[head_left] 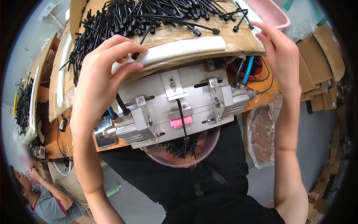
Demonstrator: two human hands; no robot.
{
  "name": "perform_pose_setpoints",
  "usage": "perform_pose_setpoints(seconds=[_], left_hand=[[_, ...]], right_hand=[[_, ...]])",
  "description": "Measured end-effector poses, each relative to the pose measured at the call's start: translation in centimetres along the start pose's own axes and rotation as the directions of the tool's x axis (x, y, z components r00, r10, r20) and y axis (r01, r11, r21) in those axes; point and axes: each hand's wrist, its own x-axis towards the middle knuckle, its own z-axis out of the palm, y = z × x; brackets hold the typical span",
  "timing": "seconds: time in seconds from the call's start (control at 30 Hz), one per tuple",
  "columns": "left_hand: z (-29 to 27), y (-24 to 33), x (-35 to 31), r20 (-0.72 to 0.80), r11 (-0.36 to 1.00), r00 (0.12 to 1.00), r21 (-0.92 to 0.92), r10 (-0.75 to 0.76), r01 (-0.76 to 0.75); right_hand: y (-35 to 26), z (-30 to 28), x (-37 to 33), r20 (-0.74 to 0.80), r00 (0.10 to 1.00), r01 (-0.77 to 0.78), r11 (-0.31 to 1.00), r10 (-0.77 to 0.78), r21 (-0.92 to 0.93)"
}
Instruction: The person repeatedly picks up black plastic rods from a cardboard box and inserts them into a pink cylindrical fixture on a metal machine. They then remove the rods and place them into a clear bowl below the machine. The process is repeated continuously throughout the clip.
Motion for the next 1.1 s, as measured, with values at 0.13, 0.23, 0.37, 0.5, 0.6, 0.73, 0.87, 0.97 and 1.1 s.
perform_pose_setpoints(seconds=[0.13, 0.23, 0.37, 0.5, 0.6, 0.73, 0.87, 0.97, 1.1], left_hand=[[0.0, 1.0, -1.8, -0.136, 0.996, 0.987, 0.011, -0.084, 0.086], [2.2, 3.1, -5.4, -0.283, 0.994, 0.957, 0.073, -0.061, 0.084], [6.5, 8.6, -11.2, -0.194, 0.987, 0.978, 0.119, -0.081, 0.106], [11.6, 11.2, -13.7, -0.074, 0.95, 0.978, 0.233, -0.194, 0.206], [13.0, 11.4, -13.6, -0.025, 0.934, 0.97, 0.264, -0.244, 0.241], [13.1, 11.4, -12.4, 0.014, 0.932, 0.968, 0.271, -0.252, 0.239], [12.9, 10.8, -13.9, 0.001, 0.918, 0.948, 0.252, -0.318, 0.307], [10.4, 12.0, -13.3, -0.003, 0.936, 0.94, 0.089, -0.341, 0.34], [9.8, 12.1, -14.1, -0.057, 0.922, 0.92, 0.002, -0.387, 0.388]], right_hand=[[4.5, 4.2, 4.5, 0.376, 0.908, 0.096, 0.967, -0.182, 0.236], [2.0, 4.0, 6.6, 0.291, 0.955, -0.064, 0.909, -0.064, 0.411], [-3.1, 0.5, 7.5, 0.08, 0.931, -0.281, 0.558, 0.356, 0.781], [-2.4, -1.4, 6.2, 0.215, 0.92, -0.265, 0.117, 0.326, 0.957], [-0.4, -1.8, 2.9, 0.223, 0.896, -0.298, 0.148, 0.384, 0.943], [-6.5, -3.3, 0.3, 0.095, 0.903, -0.261, 0.359, 0.419, 0.896], [-13.2, -1.4, -5.9, 0.139, 0.948, -0.26, 0.447, 0.286, 0.856], [-16.7, -0.9, -9.5, 0.193, 0.962, -0.271, 0.6, 0.194, 0.753], [-19.0, 1.1, -11.7, 0.251, 0.957, -0.285, 0.652, 0.148, 0.702]])
